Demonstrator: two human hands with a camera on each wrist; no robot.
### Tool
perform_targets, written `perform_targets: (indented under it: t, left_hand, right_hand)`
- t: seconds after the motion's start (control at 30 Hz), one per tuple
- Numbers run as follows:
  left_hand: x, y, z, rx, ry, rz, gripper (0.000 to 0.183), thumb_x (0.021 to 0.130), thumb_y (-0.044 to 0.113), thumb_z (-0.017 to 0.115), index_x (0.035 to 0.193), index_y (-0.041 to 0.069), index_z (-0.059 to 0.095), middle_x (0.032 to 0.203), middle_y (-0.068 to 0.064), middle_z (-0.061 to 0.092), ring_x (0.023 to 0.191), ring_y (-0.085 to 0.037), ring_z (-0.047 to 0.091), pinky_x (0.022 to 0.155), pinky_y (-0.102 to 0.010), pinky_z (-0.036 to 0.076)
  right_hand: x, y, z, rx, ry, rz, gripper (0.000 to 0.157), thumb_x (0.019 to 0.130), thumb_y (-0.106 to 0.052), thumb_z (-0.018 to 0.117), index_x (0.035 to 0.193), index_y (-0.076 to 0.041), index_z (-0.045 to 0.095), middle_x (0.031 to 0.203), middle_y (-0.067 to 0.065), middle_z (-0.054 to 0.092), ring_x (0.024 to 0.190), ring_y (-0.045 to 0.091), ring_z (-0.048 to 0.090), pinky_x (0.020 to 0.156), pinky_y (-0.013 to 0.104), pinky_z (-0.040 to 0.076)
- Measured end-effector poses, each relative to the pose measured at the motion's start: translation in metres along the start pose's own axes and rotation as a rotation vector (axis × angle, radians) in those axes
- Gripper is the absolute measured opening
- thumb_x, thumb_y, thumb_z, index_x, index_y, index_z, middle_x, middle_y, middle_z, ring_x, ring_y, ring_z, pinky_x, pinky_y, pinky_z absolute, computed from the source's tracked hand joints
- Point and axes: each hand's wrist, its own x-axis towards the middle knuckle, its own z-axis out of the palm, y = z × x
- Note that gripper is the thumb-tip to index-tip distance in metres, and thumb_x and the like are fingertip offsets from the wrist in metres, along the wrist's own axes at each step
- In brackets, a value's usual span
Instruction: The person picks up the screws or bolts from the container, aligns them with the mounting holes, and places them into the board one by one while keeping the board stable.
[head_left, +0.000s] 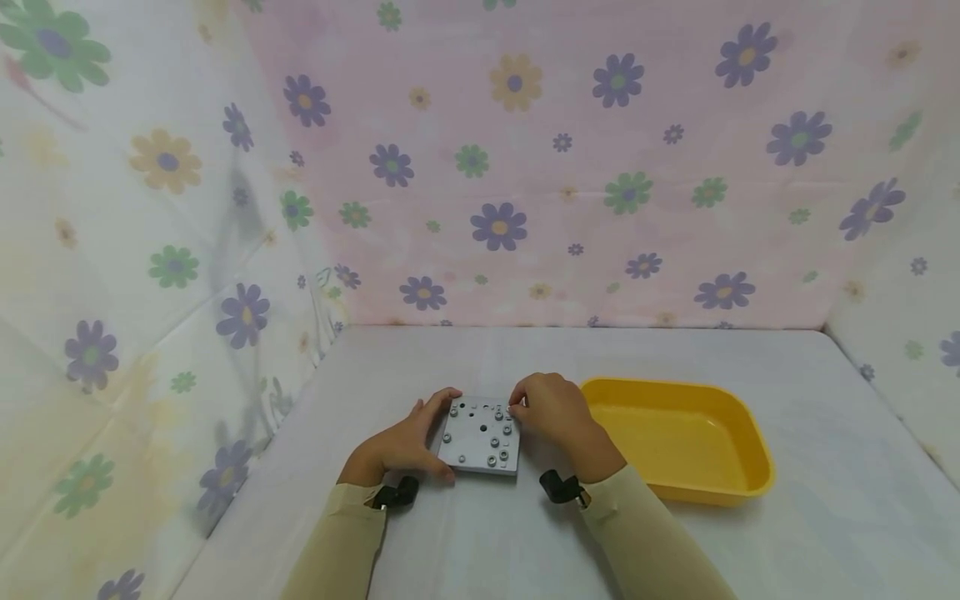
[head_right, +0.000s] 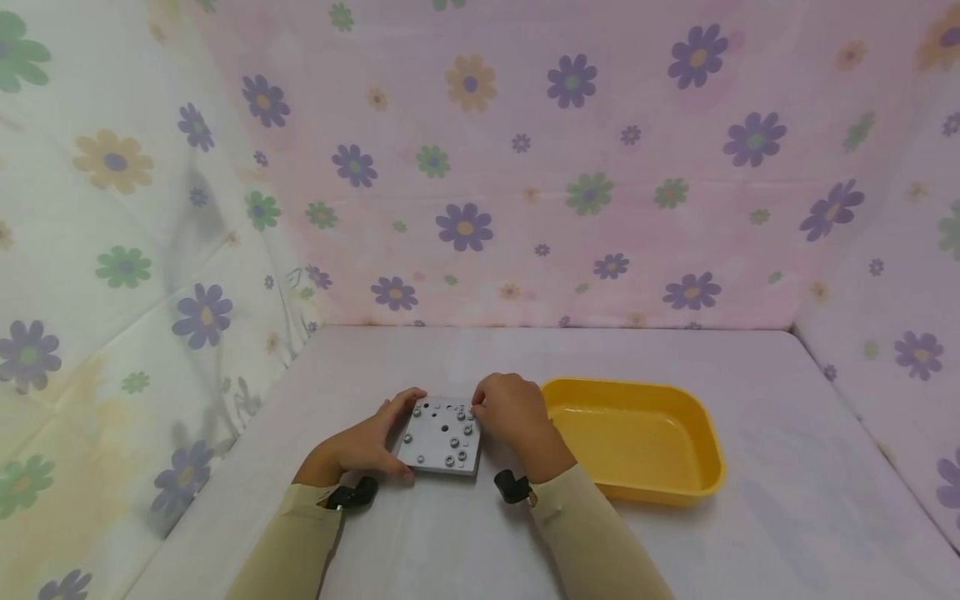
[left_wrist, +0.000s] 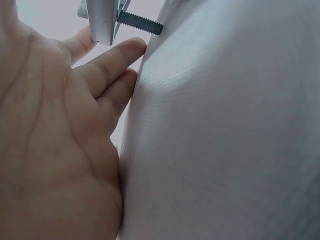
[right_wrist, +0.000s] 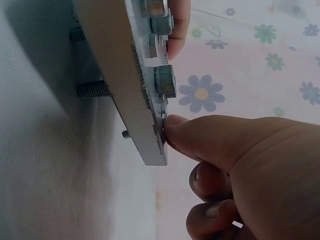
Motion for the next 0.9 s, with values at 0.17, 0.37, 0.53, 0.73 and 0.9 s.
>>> perform_targets:
  t: [0.17, 0.37, 0.53, 0.73, 0.9]
  left_hand:
    - [0.0000, -0.0008, -0.0007, 0.004, -0.005, 0.014, 0.132, 0.053, 0.037, 0.100, 0.161, 0.034, 0.023, 0.171, 0.001, 0.025, 0.162, -0.035, 0.001, 0.127, -0.063, -0.003]
    - [0.0002, -0.0002, -0.0008, -0.001, -0.008, 0.029, 0.131, 0.054, 0.037, 0.099, 0.161, 0.033, 0.023, 0.171, -0.002, 0.027, 0.161, -0.036, 0.001, 0.127, -0.062, -0.004]
    - [0.0011, -0.0011, 0.0001, -0.003, -0.004, 0.027, 0.131, 0.053, 0.037, 0.099, 0.160, 0.035, 0.024, 0.171, -0.001, 0.027, 0.161, -0.037, -0.001, 0.127, -0.064, -0.004]
    - [0.0012, -0.0028, 0.0003, -0.006, -0.005, 0.032, 0.132, 0.052, 0.038, 0.100, 0.160, 0.035, 0.024, 0.171, 0.000, 0.027, 0.161, -0.035, 0.000, 0.127, -0.062, -0.005]
    - [0.0019, -0.0029, 0.0002, -0.013, -0.004, 0.041, 0.132, 0.052, 0.038, 0.099, 0.161, 0.033, 0.024, 0.171, -0.001, 0.027, 0.162, -0.035, 0.002, 0.127, -0.062, -0.006]
  right_hand:
    - [0.0006, -0.0002, -0.0003, 0.005, -0.007, 0.006, 0.008, 0.093, -0.029, 0.078, 0.098, -0.024, 0.080, 0.077, -0.005, 0.062, 0.073, 0.016, 0.056, 0.063, 0.028, 0.046]
    - [0.0016, 0.0004, 0.0008, 0.008, -0.004, 0.015, 0.006, 0.092, -0.029, 0.079, 0.097, -0.025, 0.080, 0.077, -0.006, 0.062, 0.074, 0.016, 0.056, 0.064, 0.028, 0.046]
    - [0.0012, 0.0012, 0.0009, 0.012, -0.011, 0.022, 0.006, 0.091, -0.029, 0.080, 0.097, -0.025, 0.079, 0.077, -0.005, 0.062, 0.075, 0.017, 0.056, 0.065, 0.029, 0.046]
    - [0.0002, 0.0012, -0.0014, 0.040, -0.015, 0.036, 0.006, 0.091, -0.029, 0.080, 0.096, -0.026, 0.080, 0.079, -0.006, 0.063, 0.079, 0.017, 0.056, 0.067, 0.029, 0.046]
    - [0.0005, 0.0007, -0.0034, 0.075, -0.015, 0.045, 0.005, 0.091, -0.027, 0.081, 0.095, -0.026, 0.082, 0.081, -0.007, 0.065, 0.082, 0.017, 0.057, 0.070, 0.030, 0.048]
